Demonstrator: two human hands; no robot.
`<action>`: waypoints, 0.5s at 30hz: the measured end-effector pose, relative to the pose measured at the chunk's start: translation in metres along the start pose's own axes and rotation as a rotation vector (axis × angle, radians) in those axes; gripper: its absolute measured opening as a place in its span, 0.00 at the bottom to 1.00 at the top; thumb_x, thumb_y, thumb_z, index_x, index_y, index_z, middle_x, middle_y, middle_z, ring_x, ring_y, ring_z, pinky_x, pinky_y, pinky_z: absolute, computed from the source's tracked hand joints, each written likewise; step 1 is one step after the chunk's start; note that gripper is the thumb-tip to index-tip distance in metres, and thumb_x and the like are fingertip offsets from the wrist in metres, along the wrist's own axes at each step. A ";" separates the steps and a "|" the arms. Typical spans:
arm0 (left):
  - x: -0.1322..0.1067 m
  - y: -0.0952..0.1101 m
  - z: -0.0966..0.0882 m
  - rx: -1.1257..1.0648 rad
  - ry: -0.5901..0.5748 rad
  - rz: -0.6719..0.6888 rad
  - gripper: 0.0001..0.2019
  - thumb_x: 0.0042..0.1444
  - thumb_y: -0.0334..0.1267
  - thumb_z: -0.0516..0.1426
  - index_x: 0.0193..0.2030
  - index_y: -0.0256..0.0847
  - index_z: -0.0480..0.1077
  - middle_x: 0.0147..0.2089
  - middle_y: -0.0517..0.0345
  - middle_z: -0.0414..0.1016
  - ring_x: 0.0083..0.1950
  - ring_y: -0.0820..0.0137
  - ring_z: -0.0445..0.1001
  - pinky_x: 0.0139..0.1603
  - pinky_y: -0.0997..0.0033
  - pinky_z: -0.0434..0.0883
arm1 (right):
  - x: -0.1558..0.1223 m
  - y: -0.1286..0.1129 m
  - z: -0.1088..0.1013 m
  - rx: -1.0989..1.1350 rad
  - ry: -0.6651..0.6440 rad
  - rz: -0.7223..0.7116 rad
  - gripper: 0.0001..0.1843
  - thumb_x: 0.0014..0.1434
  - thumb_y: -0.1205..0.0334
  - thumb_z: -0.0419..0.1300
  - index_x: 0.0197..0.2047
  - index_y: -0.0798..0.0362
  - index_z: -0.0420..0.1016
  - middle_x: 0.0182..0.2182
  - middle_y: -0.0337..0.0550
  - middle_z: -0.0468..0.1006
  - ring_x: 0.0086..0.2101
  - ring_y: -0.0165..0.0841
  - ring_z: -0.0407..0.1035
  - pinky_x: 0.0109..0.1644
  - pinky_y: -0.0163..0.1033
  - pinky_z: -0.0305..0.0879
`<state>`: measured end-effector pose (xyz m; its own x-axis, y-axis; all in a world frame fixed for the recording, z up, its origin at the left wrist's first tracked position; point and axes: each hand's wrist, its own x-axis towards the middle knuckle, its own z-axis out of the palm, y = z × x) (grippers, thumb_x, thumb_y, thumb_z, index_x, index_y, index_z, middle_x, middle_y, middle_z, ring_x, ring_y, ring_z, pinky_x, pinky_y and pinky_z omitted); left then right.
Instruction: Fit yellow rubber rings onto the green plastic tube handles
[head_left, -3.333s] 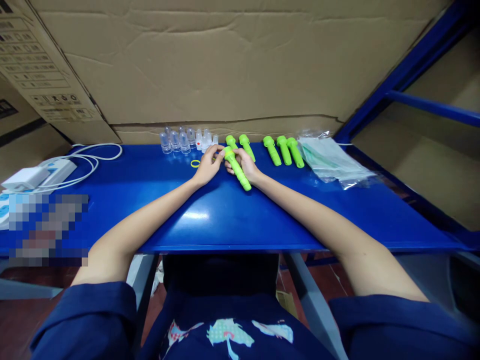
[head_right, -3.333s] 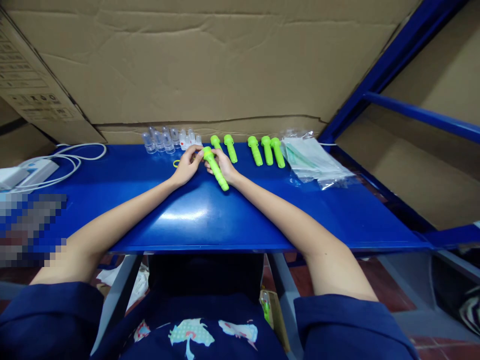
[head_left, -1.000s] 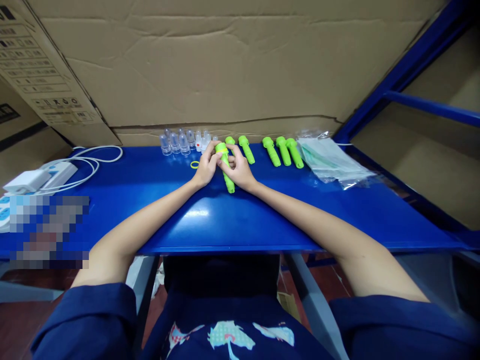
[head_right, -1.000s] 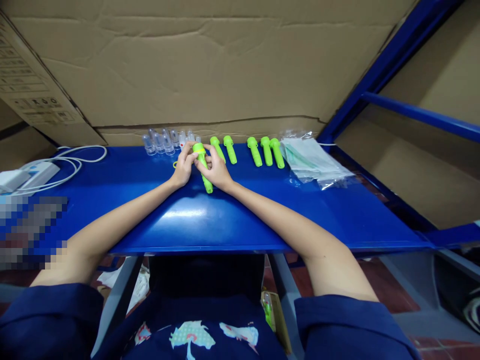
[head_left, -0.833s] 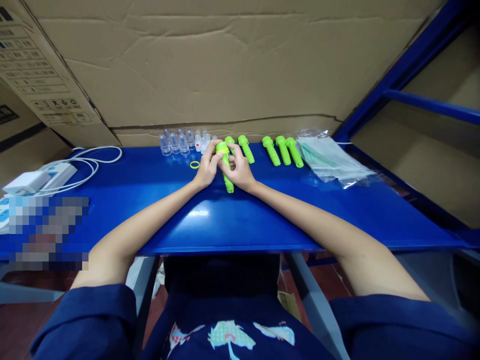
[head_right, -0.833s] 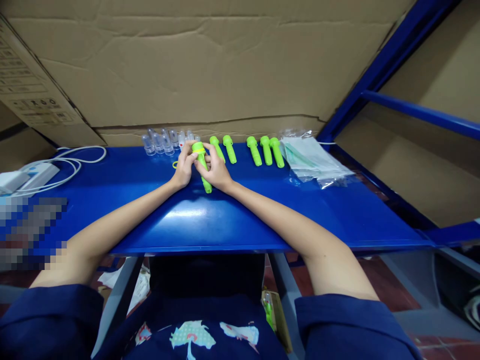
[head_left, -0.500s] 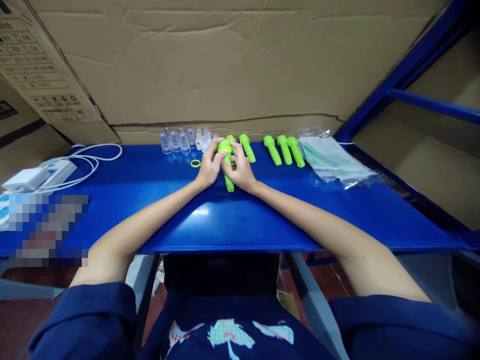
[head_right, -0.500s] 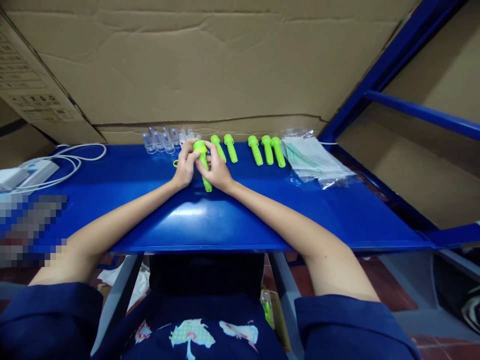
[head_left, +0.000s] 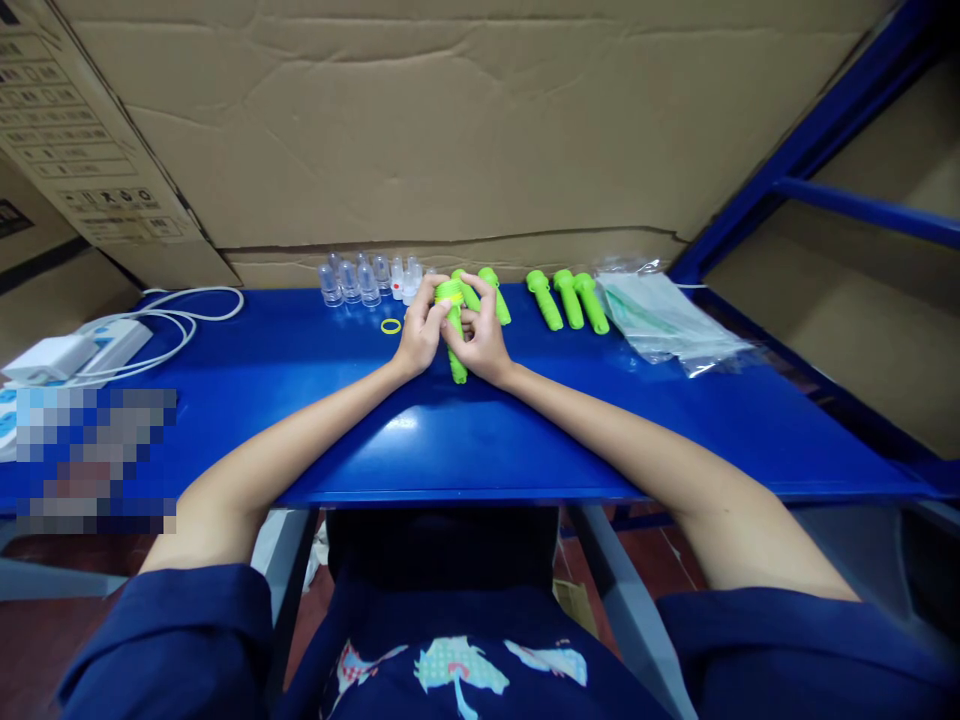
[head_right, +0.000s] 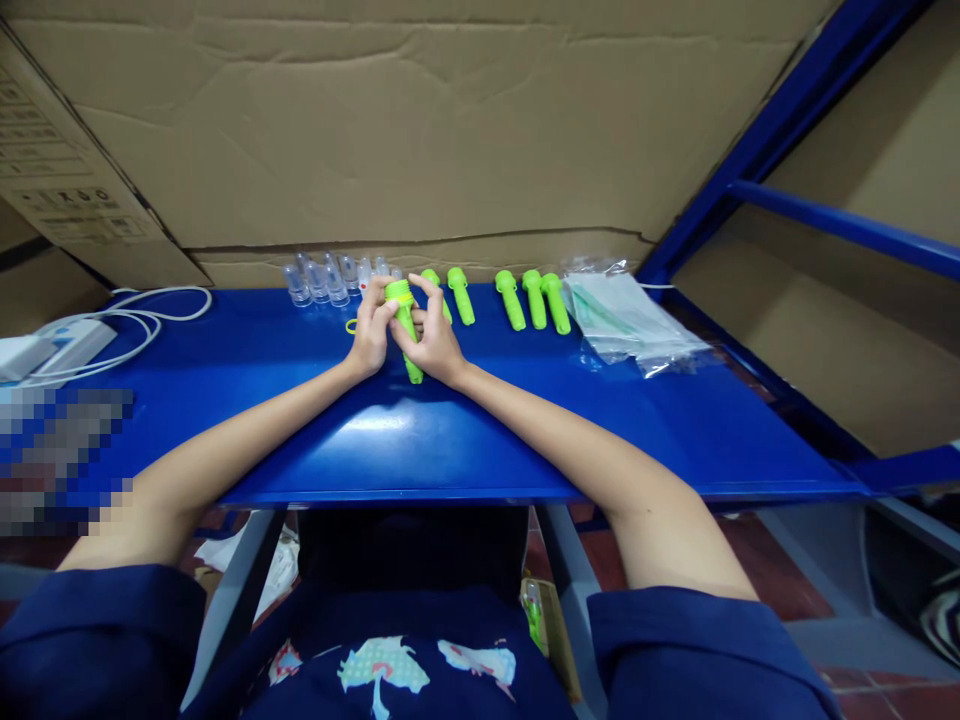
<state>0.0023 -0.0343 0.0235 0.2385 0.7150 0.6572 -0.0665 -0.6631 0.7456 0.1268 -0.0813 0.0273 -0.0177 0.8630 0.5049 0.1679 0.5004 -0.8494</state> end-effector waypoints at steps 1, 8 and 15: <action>-0.001 0.000 0.000 -0.024 -0.003 -0.007 0.15 0.68 0.54 0.51 0.50 0.47 0.64 0.39 0.57 0.71 0.41 0.64 0.74 0.46 0.63 0.74 | 0.000 0.000 0.001 0.013 0.002 0.007 0.41 0.57 0.45 0.71 0.64 0.46 0.55 0.25 0.34 0.68 0.23 0.32 0.64 0.25 0.36 0.61; -0.003 0.001 0.001 -0.035 -0.006 -0.061 0.12 0.69 0.51 0.50 0.51 0.47 0.64 0.40 0.56 0.72 0.40 0.65 0.75 0.44 0.62 0.76 | 0.000 0.005 0.001 0.041 -0.019 0.066 0.37 0.56 0.45 0.72 0.58 0.43 0.54 0.29 0.36 0.72 0.22 0.30 0.63 0.23 0.35 0.60; -0.002 -0.004 0.001 -0.041 0.002 0.016 0.19 0.68 0.60 0.52 0.50 0.46 0.64 0.37 0.58 0.69 0.39 0.66 0.74 0.44 0.64 0.73 | 0.001 0.012 0.001 -0.019 -0.021 -0.008 0.35 0.60 0.42 0.69 0.59 0.44 0.53 0.28 0.35 0.71 0.24 0.33 0.69 0.25 0.36 0.65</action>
<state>0.0028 -0.0339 0.0192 0.2355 0.7047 0.6693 -0.1096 -0.6650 0.7387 0.1280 -0.0746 0.0175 -0.0397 0.8603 0.5082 0.1869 0.5060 -0.8420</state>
